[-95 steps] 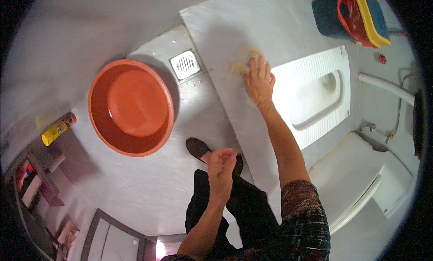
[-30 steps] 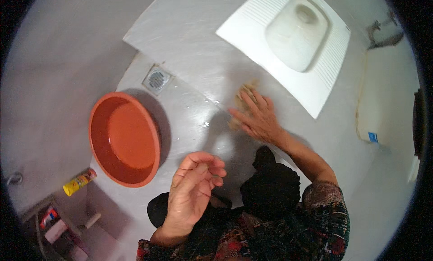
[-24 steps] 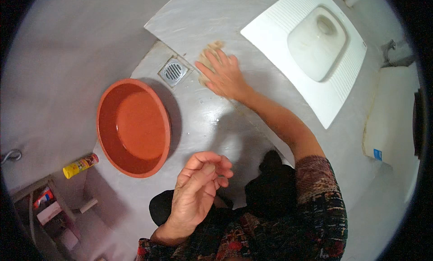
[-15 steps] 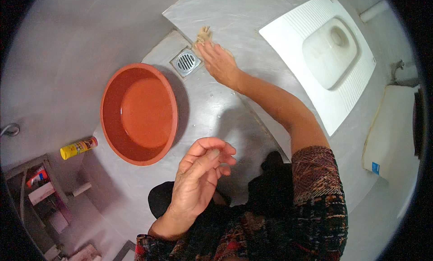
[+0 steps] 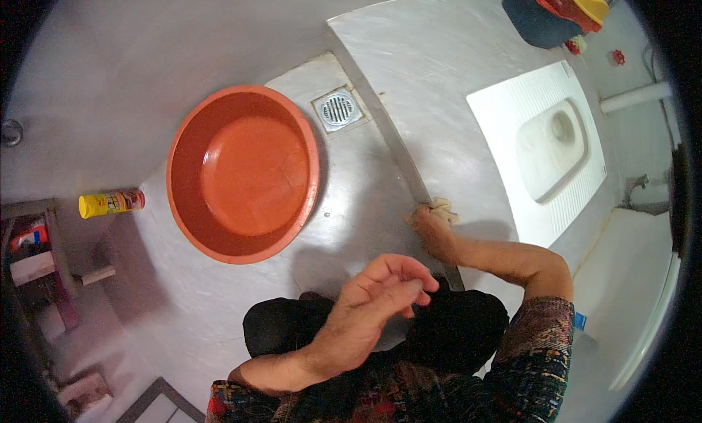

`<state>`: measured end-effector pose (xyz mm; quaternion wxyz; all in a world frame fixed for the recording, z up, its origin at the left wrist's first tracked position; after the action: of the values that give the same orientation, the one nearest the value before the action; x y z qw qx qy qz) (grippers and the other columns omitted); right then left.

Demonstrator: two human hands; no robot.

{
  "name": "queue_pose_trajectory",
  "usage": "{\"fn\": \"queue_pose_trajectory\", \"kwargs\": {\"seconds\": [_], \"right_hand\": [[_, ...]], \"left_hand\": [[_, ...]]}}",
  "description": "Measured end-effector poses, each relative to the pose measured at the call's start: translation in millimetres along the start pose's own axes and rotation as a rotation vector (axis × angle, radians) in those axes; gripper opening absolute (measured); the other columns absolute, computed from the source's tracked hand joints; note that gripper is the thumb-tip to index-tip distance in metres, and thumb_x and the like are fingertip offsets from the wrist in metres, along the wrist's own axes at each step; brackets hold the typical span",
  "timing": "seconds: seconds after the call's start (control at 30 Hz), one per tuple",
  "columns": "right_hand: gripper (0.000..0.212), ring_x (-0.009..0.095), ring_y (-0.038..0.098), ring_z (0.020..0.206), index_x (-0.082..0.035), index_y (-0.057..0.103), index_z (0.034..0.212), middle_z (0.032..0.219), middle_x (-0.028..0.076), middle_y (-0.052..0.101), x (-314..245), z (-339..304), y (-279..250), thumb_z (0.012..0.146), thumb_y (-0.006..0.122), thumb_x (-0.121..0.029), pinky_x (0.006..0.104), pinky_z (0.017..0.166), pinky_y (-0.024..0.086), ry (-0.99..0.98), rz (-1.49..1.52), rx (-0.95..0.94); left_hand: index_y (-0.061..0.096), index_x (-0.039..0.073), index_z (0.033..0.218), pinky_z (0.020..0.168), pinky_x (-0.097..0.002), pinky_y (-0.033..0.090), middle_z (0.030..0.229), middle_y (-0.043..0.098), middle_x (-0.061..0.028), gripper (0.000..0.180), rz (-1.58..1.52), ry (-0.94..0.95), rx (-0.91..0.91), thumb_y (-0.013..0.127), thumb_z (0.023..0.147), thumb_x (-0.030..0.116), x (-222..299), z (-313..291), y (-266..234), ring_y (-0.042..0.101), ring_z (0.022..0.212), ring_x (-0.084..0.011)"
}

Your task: The person cleans the bathroom floor and walls using a cloth and a basin of water. They wipe the tiles around a squat toilet, wring the cloth in the basin, and clean the wall-mounted shower fixtures. The person also wipes a yellow cleaning product container before placing it back on the floor.

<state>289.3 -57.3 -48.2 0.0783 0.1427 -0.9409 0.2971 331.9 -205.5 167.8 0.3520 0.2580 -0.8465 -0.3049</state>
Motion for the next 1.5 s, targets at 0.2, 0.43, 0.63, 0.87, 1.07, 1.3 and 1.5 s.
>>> {"fn": "queue_pose_trajectory", "kwargs": {"seconds": [0.2, 0.43, 0.63, 0.87, 1.07, 1.3, 1.5], "right_hand": [[0.037, 0.028, 0.042, 0.121, -0.013, 0.063, 0.114, 0.123, 0.007, 0.056, 89.8, 56.3, -29.0, 0.087, 0.047, -0.032, 0.0479, 0.102, 0.019, 0.127, -0.042, -0.136], [0.046, 0.030, 0.027, 0.133, -0.008, 0.047, 0.130, 0.140, 0.011, 0.038, 208.5, 110.1, -62.9, 0.092, 0.038, -0.031, 0.0479, 0.110, 0.009, 0.566, -0.066, 0.036], [0.049, 0.035, 0.021, 0.135, -0.003, 0.041, 0.133, 0.143, 0.016, 0.031, 200.0, 108.7, -55.1, 0.093, 0.036, -0.030, 0.0490, 0.110, 0.010, 0.617, 0.014, 0.038], [0.049, 0.038, 0.026, 0.132, 0.003, 0.039, 0.132, 0.139, 0.020, 0.035, 101.6, 61.2, -38.3, 0.092, 0.037, -0.026, 0.0513, 0.109, 0.013, 0.341, -0.026, -0.044], [0.047, 0.042, 0.032, 0.128, 0.003, 0.047, 0.127, 0.133, 0.023, 0.042, 27.3, 29.0, -18.5, 0.091, 0.040, -0.026, 0.0585, 0.105, 0.017, 0.118, -0.008, -0.142], [0.039, 0.042, 0.046, 0.110, 0.002, 0.055, 0.115, 0.120, 0.024, 0.051, -65.9, 30.7, 50.0, 0.088, 0.045, -0.023, 0.0546, 0.092, 0.033, 0.209, 0.227, -0.171], [0.026, 0.033, 0.062, 0.086, -0.002, 0.066, 0.095, 0.095, 0.015, 0.065, -76.0, -3.5, 40.6, 0.084, 0.049, -0.019, 0.0400, 0.082, 0.046, -0.219, 0.741, -0.164]], "left_hand": [[0.051, 0.003, 0.107, 0.076, -0.0254, 0.041, 0.104, 0.058, -0.0086, 0.018, -0.009, -0.025, -0.005, 0.049, 0.092, 0.013, 10.8, -9.2, -23.3, 0.054, 0.090, -0.0139], [0.052, 0.004, 0.106, 0.075, -0.0283, 0.043, 0.102, 0.058, -0.0121, 0.019, -0.129, 0.056, 0.118, 0.053, 0.090, 0.012, 29.9, -25.7, -57.6, 0.055, 0.088, -0.0181], [0.053, 0.005, 0.104, 0.073, -0.0283, 0.044, 0.100, 0.058, -0.0127, 0.018, -0.163, 0.110, 0.117, 0.054, 0.088, 0.013, 36.0, -29.3, -65.7, 0.056, 0.087, -0.0188], [0.051, 0.005, 0.103, 0.072, -0.0278, 0.044, 0.099, 0.058, -0.0124, 0.019, -0.112, 0.143, 0.104, 0.053, 0.088, 0.016, 39.4, -34.5, -52.3, 0.056, 0.085, -0.0189], [0.051, 0.004, 0.104, 0.071, -0.0283, 0.044, 0.097, 0.058, -0.0129, 0.020, -0.059, 0.118, 0.093, 0.052, 0.089, 0.016, 29.4, -36.1, -47.3, 0.057, 0.084, -0.0196], [0.050, 0.004, 0.107, 0.074, -0.0257, 0.042, 0.101, 0.058, -0.0099, 0.018, -0.076, 0.120, 0.019, 0.049, 0.091, 0.012, 23.4, -40.5, -40.5, 0.055, 0.088, -0.0148], [0.049, 0.005, 0.109, 0.077, -0.0238, 0.040, 0.105, 0.057, -0.0080, 0.019, -0.077, 0.088, -0.046, 0.048, 0.092, 0.011, 17.8, -48.9, -38.1, 0.052, 0.091, -0.0116]]}}
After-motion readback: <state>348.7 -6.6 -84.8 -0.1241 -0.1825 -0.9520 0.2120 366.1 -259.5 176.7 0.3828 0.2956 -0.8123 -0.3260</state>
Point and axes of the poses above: each hand's wrist, its own z-axis towards the middle knuckle, its own y-axis out of the palm, x = y × z, the point moved 5 cm from there along z, towards the middle knuckle
